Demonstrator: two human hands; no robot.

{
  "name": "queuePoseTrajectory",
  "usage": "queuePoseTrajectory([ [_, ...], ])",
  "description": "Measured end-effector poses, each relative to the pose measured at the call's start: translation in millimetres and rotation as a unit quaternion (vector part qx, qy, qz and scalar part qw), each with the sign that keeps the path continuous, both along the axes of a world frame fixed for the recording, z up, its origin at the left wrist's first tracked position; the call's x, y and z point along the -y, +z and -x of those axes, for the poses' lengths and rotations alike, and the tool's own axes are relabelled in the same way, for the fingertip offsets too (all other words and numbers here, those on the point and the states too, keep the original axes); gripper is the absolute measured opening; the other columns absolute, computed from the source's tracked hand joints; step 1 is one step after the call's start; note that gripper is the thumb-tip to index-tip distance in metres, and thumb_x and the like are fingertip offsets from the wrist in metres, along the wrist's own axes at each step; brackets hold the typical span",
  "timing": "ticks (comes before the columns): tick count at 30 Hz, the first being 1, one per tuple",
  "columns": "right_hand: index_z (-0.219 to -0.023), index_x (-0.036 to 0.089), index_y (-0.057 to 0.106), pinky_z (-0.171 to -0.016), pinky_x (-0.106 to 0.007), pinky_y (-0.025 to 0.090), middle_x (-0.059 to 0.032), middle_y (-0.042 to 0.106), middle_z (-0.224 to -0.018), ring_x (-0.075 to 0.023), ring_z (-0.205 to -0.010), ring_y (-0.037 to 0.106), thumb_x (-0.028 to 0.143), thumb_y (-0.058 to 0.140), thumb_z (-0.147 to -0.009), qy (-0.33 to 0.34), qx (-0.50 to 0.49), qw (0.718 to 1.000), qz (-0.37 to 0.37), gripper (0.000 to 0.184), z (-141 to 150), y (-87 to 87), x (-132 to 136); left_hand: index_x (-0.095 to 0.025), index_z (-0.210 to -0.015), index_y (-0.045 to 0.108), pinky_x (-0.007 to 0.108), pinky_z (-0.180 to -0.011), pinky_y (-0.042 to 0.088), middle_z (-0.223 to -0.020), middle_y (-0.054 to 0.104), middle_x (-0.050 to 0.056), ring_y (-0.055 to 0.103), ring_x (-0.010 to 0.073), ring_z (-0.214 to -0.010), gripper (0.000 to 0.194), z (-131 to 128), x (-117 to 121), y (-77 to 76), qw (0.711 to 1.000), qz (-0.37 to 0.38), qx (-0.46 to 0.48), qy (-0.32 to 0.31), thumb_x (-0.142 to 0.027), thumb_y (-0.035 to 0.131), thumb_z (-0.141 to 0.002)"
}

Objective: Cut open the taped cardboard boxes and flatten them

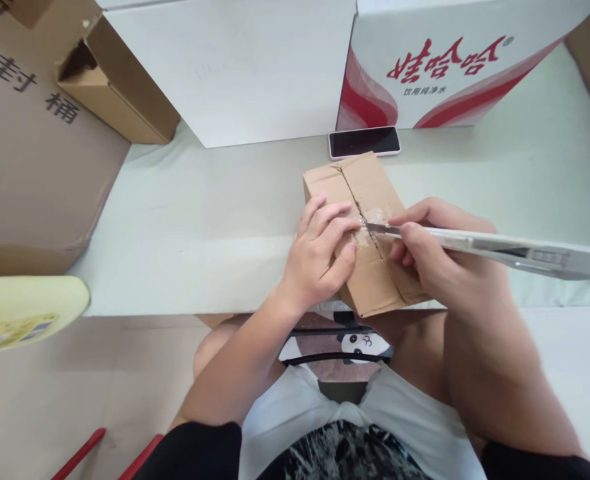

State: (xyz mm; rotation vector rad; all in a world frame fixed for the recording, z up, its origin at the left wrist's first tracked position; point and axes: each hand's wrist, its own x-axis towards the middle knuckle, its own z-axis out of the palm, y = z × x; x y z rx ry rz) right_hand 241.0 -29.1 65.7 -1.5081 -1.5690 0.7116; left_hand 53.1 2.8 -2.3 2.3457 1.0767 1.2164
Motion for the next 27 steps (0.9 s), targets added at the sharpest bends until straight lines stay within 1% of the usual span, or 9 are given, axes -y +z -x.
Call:
queuePoseTrajectory([
  [4,-0.080,0.023,0.068,-0.058,-0.030,0.046,0.0017,0.067,-0.063,-0.0142,-0.054,0.058,0.023,0.059,-0.089,0.006,0.048,0.999,-0.005,0.012,2,1.6,-4,-0.021,-0.115,0.064,0.052,-0.129,0.033,-0.136,0.066,0.011,0.053,0.0272,-0.142,0.025,0,-1,-0.8,1.000,0.000,-0.001,0.006,-0.034,0.046,-0.104],
  [8,-0.074,0.023,0.065,-0.058,-0.030,0.045,0.0002,0.068,-0.062,-0.0152,-0.054,0.060,0.024,0.059,-0.087,0.008,0.092,0.996,-0.004,0.014,4,5.1,-6,-0.021,-0.117,0.063,0.051,-0.129,0.034,-0.134,0.067,0.011,0.056,0.0253,-0.138,0.024,2,-2,0.4,1.000,-0.010,-0.004,-0.006,-0.034,0.046,-0.105],
  [10,-0.075,0.023,0.065,-0.057,-0.030,0.045,0.0006,0.068,-0.062,-0.0146,-0.053,0.059,0.023,0.058,-0.086,0.001,0.084,0.996,-0.002,0.013,5,6.2,-4,-0.021,-0.117,0.062,0.051,-0.129,0.034,-0.134,0.067,0.011,0.057,0.0247,-0.137,0.024,2,-2,1.0,1.000,-0.011,-0.008,-0.010,-0.033,0.046,-0.105],
  [14,-0.078,0.022,0.068,-0.056,-0.029,0.044,0.0020,0.066,-0.060,-0.0130,-0.051,0.057,0.021,0.057,-0.086,-0.008,0.044,0.999,-0.012,0.014,3,4.9,0,-0.022,-0.118,0.062,0.052,-0.129,0.033,-0.136,0.066,0.010,0.055,0.0260,-0.139,0.025,2,-2,0.2,1.000,-0.005,-0.010,-0.003,-0.035,0.045,-0.105],
  [20,-0.069,0.022,0.065,-0.051,-0.028,0.042,0.0040,0.060,-0.053,-0.0111,-0.046,0.050,0.017,0.055,-0.082,-0.004,0.017,0.999,-0.037,0.017,0,0.7,4,-0.023,-0.119,0.061,0.054,-0.129,0.031,-0.137,0.066,0.010,0.055,0.0266,-0.139,0.027,2,-1,-0.5,1.000,0.005,-0.019,0.000,-0.037,0.042,-0.105],
  [22,-0.067,0.023,0.064,-0.048,-0.029,0.040,0.0039,0.058,-0.051,-0.0116,-0.044,0.048,0.017,0.055,-0.081,-0.024,0.006,0.999,-0.047,0.018,1,0.9,8,-0.024,-0.120,0.061,0.054,-0.129,0.031,-0.136,0.067,0.010,0.055,0.0267,-0.140,0.027,3,-1,-0.1,1.000,0.003,-0.023,-0.003,-0.036,0.042,-0.105],
  [25,-0.063,0.026,0.062,-0.041,-0.031,0.034,0.0022,0.056,-0.050,-0.0139,-0.041,0.045,0.020,0.057,-0.081,-0.084,0.003,0.994,-0.075,0.019,2,2.7,17,-0.024,-0.122,0.060,0.055,-0.129,0.031,-0.135,0.067,0.010,0.054,0.0274,-0.141,0.028,5,-2,0.3,1.000,0.004,-0.031,-0.005,-0.036,0.041,-0.105],
  [26,-0.064,0.027,0.062,-0.041,-0.032,0.035,0.0014,0.056,-0.050,-0.0152,-0.042,0.046,0.022,0.057,-0.082,-0.113,0.011,0.989,-0.093,0.019,3,3.5,19,-0.025,-0.122,0.060,0.055,-0.129,0.030,-0.136,0.066,0.010,0.054,0.0277,-0.141,0.028,5,-2,0.4,0.999,0.006,-0.033,-0.004,-0.036,0.041,-0.105],
  [27,-0.067,0.028,0.063,-0.042,-0.033,0.038,0.0007,0.058,-0.052,-0.0169,-0.043,0.049,0.024,0.057,-0.085,-0.137,0.021,0.984,-0.111,0.019,4,4.4,21,-0.025,-0.123,0.060,0.055,-0.130,0.030,-0.136,0.066,0.010,0.053,0.0278,-0.141,0.028,6,-2,0.3,0.999,0.007,-0.034,-0.004,-0.036,0.041,-0.105],
])
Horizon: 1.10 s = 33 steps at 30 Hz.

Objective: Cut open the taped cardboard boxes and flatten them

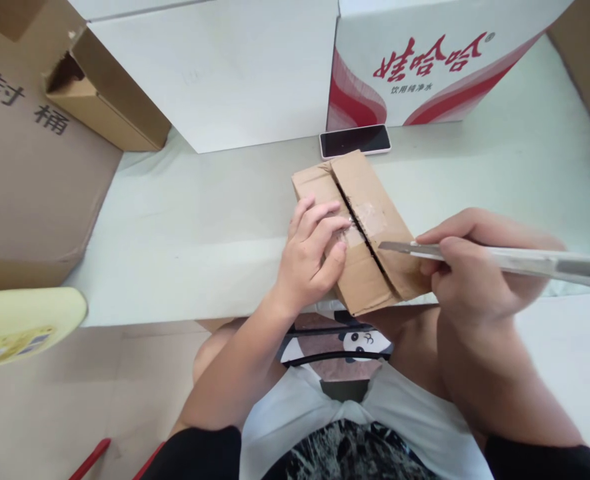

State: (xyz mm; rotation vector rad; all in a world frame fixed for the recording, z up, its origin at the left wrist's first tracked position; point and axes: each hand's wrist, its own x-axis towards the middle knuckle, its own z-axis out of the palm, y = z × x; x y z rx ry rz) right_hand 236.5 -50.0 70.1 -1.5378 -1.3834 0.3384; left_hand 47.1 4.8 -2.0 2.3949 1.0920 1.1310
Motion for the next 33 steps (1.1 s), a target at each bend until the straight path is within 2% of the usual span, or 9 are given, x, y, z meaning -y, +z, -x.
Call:
queuePoseTrajectory([
  [3,-0.092,0.029,0.068,-0.059,-0.039,0.056,-0.0016,0.071,-0.068,-0.0220,-0.060,0.068,0.033,0.055,-0.096,-0.011,0.013,0.999,-0.032,0.014,4,2.1,0,-0.025,-0.123,0.060,0.054,-0.129,0.030,-0.137,0.065,0.010,0.052,0.0276,-0.142,0.028,2,0,-0.3,1.000,-0.005,0.008,0.000,-0.035,0.042,-0.104],
  [7,-0.101,0.030,0.063,-0.088,-0.043,0.061,-0.0038,0.081,-0.102,-0.0253,-0.101,0.078,0.032,0.059,-0.100,0.149,0.036,0.987,-0.045,0.004,2,1.0,-8,-0.025,-0.121,0.061,0.052,-0.128,0.034,-0.136,0.065,0.009,0.052,0.0269,-0.141,0.028,5,1,-2.9,0.999,-0.026,0.035,0.009,-0.036,0.040,-0.106],
  [10,-0.098,0.027,0.058,-0.105,-0.058,0.053,-0.0083,0.078,-0.121,-0.0374,-0.139,0.061,0.029,0.072,-0.090,0.242,0.135,0.961,0.017,0.016,-4,-2.3,-10,-0.026,-0.119,0.062,0.052,-0.126,0.035,-0.136,0.065,0.009,0.052,0.0275,-0.140,0.031,8,0,-6.5,0.998,-0.040,0.049,0.020,-0.038,0.038,-0.106],
  [12,-0.105,0.027,0.056,-0.110,-0.066,0.047,-0.0117,0.071,-0.138,-0.0433,-0.151,0.046,0.027,0.078,-0.082,0.253,0.170,0.950,0.064,0.032,-6,-3.6,-8,-0.026,-0.119,0.063,0.053,-0.126,0.035,-0.135,0.065,0.009,0.051,0.0289,-0.141,0.032,9,0,-8.5,0.998,-0.038,0.046,0.027,-0.040,0.037,-0.106],
  [15,-0.111,0.027,0.053,-0.107,-0.061,0.051,-0.0109,0.067,-0.142,-0.0410,-0.146,0.052,0.023,0.073,-0.079,0.238,0.157,0.955,0.085,0.038,-7,-1.6,-3,-0.026,-0.119,0.064,0.056,-0.126,0.033,-0.136,0.065,0.009,0.049,0.0307,-0.142,0.034,9,0,-9.3,0.998,-0.029,0.034,0.032,-0.041,0.037,-0.105],
  [18,-0.113,0.028,0.051,-0.081,-0.041,0.060,-0.0087,0.072,-0.131,-0.0278,-0.103,0.075,0.018,0.066,-0.079,0.197,0.113,0.970,0.087,0.039,-7,4.7,2,-0.026,-0.120,0.064,0.056,-0.126,0.034,-0.135,0.065,0.009,0.050,0.0306,-0.141,0.034,8,0,-7.8,0.998,-0.033,0.033,0.032,-0.041,0.037,-0.105],
  [20,-0.116,0.029,0.051,-0.066,-0.034,0.057,-0.0074,0.073,-0.125,-0.0213,-0.082,0.074,0.017,0.065,-0.078,0.157,0.076,0.980,0.101,0.042,-7,8.7,3,-0.026,-0.118,0.064,0.055,-0.125,0.036,-0.133,0.065,0.009,0.053,0.0297,-0.138,0.031,7,0,-6.8,0.998,-0.045,0.036,0.033,-0.039,0.038,-0.105],
  [28,-0.111,0.029,0.061,-0.080,-0.040,0.061,-0.0060,0.076,-0.108,-0.0292,-0.103,0.074,0.018,0.068,-0.074,0.113,-0.007,0.986,0.123,0.039,-8,5.1,-8,-0.026,-0.106,0.069,0.060,-0.123,0.037,-0.125,0.065,0.009,0.052,0.0314,-0.137,0.029,6,-2,-7.9,0.998,-0.041,0.033,0.036,-0.036,0.042,-0.103],
  [33,-0.116,0.029,0.062,-0.080,-0.039,0.061,-0.0058,0.077,-0.107,-0.0296,-0.106,0.074,0.022,0.070,-0.078,0.113,-0.029,0.986,0.120,0.039,-8,-1.2,-11,-0.026,-0.115,0.070,0.056,-0.126,0.033,-0.127,0.063,0.010,0.048,0.0305,-0.138,0.034,4,-3,-6.8,0.999,-0.033,0.028,0.022,-0.034,0.038,-0.104],
])
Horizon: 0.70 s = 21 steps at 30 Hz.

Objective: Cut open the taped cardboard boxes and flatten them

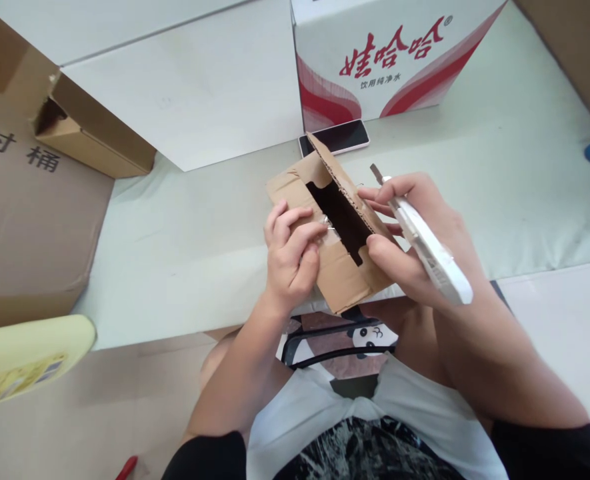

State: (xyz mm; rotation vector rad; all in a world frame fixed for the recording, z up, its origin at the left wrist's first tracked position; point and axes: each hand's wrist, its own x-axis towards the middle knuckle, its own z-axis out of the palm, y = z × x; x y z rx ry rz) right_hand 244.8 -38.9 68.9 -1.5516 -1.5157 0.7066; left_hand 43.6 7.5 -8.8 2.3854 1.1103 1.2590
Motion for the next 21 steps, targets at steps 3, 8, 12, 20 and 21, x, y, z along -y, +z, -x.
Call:
queuePoseTrajectory([
  [3,-0.118,0.030,0.061,-0.080,-0.038,0.061,-0.0042,0.077,-0.103,-0.0285,-0.103,0.075,0.026,0.071,-0.080,0.005,-0.005,1.000,0.002,0.039,-1,-1.2,1,-0.028,-0.122,0.073,0.055,-0.124,0.034,-0.125,0.061,0.010,0.046,0.0315,-0.136,0.041,3,-1,3.9,0.999,0.006,-0.033,0.003,-0.033,0.036,-0.103],
  [8,-0.117,0.031,0.061,-0.080,-0.038,0.061,-0.0033,0.077,-0.102,-0.0273,-0.100,0.075,0.029,0.071,-0.083,0.011,-0.010,1.000,0.004,0.036,-1,0.2,2,-0.031,-0.129,0.074,0.055,-0.118,0.036,-0.123,0.059,0.010,0.047,0.0328,-0.127,0.046,11,-1,12.4,0.997,0.020,-0.070,0.005,-0.028,0.040,-0.098],
  [12,-0.118,0.030,0.062,-0.080,-0.038,0.061,-0.0036,0.077,-0.103,-0.0274,-0.100,0.075,0.030,0.071,-0.083,0.018,-0.012,1.000,0.006,0.036,0,0.2,2,-0.032,-0.127,0.075,0.056,-0.114,0.038,-0.126,0.056,0.011,0.046,0.0340,-0.125,0.046,12,0,15.9,0.996,0.032,-0.081,0.014,-0.026,0.043,-0.095],
  [20,-0.117,0.029,0.063,-0.083,-0.041,0.061,-0.0051,0.077,-0.105,-0.0304,-0.106,0.074,0.025,0.070,-0.079,0.016,-0.008,1.000,0.010,0.039,3,-0.3,1,-0.033,-0.135,0.068,0.055,-0.118,0.038,-0.141,0.049,0.010,0.041,0.0333,-0.132,0.050,11,2,15.8,0.997,0.029,-0.068,0.000,-0.022,0.043,-0.092],
  [21,-0.117,0.029,0.063,-0.083,-0.041,0.061,-0.0052,0.077,-0.106,-0.0304,-0.106,0.074,0.024,0.070,-0.079,0.015,-0.006,1.000,0.010,0.039,3,-0.1,0,-0.034,-0.137,0.066,0.056,-0.119,0.037,-0.144,0.048,0.010,0.041,0.0331,-0.133,0.052,11,3,15.7,0.997,0.027,-0.068,-0.005,-0.022,0.043,-0.092],
])
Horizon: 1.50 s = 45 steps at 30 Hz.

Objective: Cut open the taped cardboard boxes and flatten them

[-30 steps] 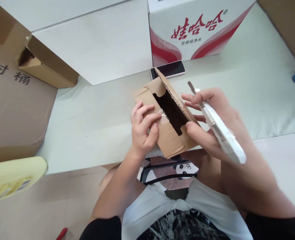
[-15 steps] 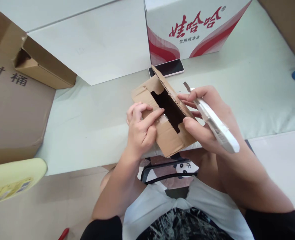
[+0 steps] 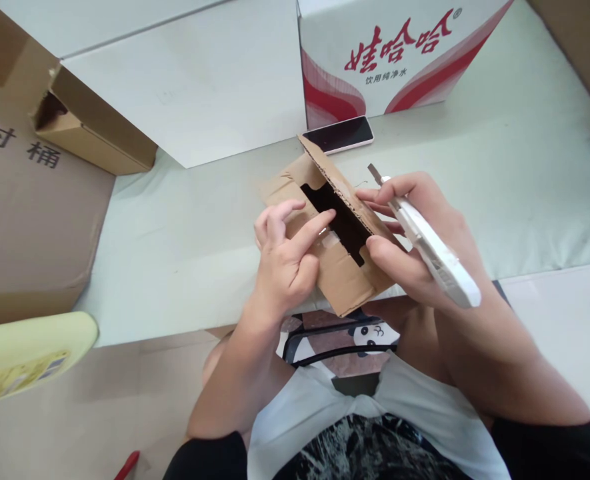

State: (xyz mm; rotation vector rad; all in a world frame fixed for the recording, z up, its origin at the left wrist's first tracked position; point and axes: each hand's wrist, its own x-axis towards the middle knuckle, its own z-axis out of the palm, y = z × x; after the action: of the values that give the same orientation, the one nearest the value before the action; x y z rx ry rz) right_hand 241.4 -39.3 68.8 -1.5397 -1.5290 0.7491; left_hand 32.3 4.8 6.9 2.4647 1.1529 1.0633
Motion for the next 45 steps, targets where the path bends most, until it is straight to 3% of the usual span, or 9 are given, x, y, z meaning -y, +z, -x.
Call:
queuePoseTrajectory([
  [8,-0.116,0.029,0.062,-0.083,-0.039,0.061,-0.0047,0.077,-0.106,-0.0284,-0.103,0.075,0.026,0.071,-0.079,0.006,-0.001,1.000,-0.003,0.038,1,-1.1,-1,-0.031,-0.107,0.078,0.061,-0.122,0.031,-0.147,0.044,0.008,0.034,0.0362,-0.141,0.038,-3,-1,-4.1,0.999,-0.032,0.004,0.000,-0.024,0.043,-0.095],
  [15,-0.118,0.029,0.060,-0.090,-0.045,0.060,-0.0057,0.074,-0.110,-0.0309,-0.113,0.071,0.024,0.069,-0.079,0.022,-0.013,1.000,0.000,0.040,-3,-5.0,-3,-0.033,-0.137,0.065,0.055,-0.125,0.030,-0.148,0.043,0.009,0.040,0.0299,-0.141,0.053,-7,-1,-4.1,0.998,-0.048,0.014,-0.030,-0.014,0.042,-0.093],
  [21,-0.120,0.029,0.060,-0.088,-0.046,0.060,-0.0050,0.074,-0.106,-0.0299,-0.109,0.072,0.024,0.068,-0.079,0.022,-0.014,1.000,0.002,0.042,-4,-7.8,-4,-0.031,-0.105,0.076,0.056,-0.124,0.031,-0.149,0.041,0.008,0.036,0.0320,-0.144,0.036,-8,0,-1.8,0.998,-0.043,0.010,-0.039,-0.013,0.049,-0.091],
  [27,-0.119,0.029,0.059,-0.087,-0.045,0.061,-0.0052,0.074,-0.109,-0.0300,-0.109,0.072,0.025,0.070,-0.079,0.018,-0.008,1.000,-0.002,0.042,-4,-8.7,-3,-0.028,-0.128,0.062,0.052,-0.118,0.039,-0.140,0.048,0.011,0.047,0.0301,-0.135,0.045,-7,-2,-5.5,0.997,-0.047,0.063,-0.005,-0.017,0.050,-0.087],
  [32,-0.115,0.028,0.059,-0.087,-0.046,0.060,-0.0064,0.074,-0.113,-0.0305,-0.108,0.072,0.024,0.070,-0.078,0.015,-0.004,1.000,-0.008,0.039,-3,-6.9,-4,-0.026,-0.106,0.068,0.053,-0.117,0.039,-0.138,0.049,0.011,0.048,0.0329,-0.134,0.025,-7,-4,-6.7,0.997,-0.031,0.058,0.031,-0.025,0.054,-0.086],
  [37,-0.116,0.028,0.059,-0.085,-0.045,0.061,-0.0058,0.074,-0.109,-0.0300,-0.107,0.072,0.025,0.070,-0.078,0.015,-0.002,1.000,-0.009,0.040,-3,-6.2,-5,-0.027,-0.123,0.060,0.053,-0.115,0.040,-0.137,0.051,0.012,0.050,0.0328,-0.131,0.039,-6,-5,-8.8,0.997,-0.036,0.064,0.032,-0.031,0.053,-0.085],
  [42,-0.118,0.029,0.059,-0.084,-0.045,0.061,-0.0051,0.075,-0.108,-0.0298,-0.106,0.072,0.025,0.070,-0.078,0.020,-0.013,1.000,0.000,0.042,-4,-7.3,-5,-0.027,-0.110,0.066,0.052,-0.114,0.039,-0.133,0.055,0.012,0.052,0.0327,-0.129,0.028,-6,-8,-7.7,0.997,-0.043,0.047,0.031,-0.029,0.052,-0.086],
  [45,-0.117,0.028,0.060,-0.085,-0.045,0.061,-0.0057,0.075,-0.111,-0.0300,-0.107,0.072,0.024,0.070,-0.077,0.019,-0.017,1.000,0.003,0.041,-5,-7.3,-5,-0.026,-0.125,0.058,0.052,-0.113,0.040,-0.127,0.061,0.012,0.055,0.0326,-0.124,0.039,-4,-10,-7.8,0.997,-0.050,0.054,0.028,-0.036,0.052,-0.088],
])
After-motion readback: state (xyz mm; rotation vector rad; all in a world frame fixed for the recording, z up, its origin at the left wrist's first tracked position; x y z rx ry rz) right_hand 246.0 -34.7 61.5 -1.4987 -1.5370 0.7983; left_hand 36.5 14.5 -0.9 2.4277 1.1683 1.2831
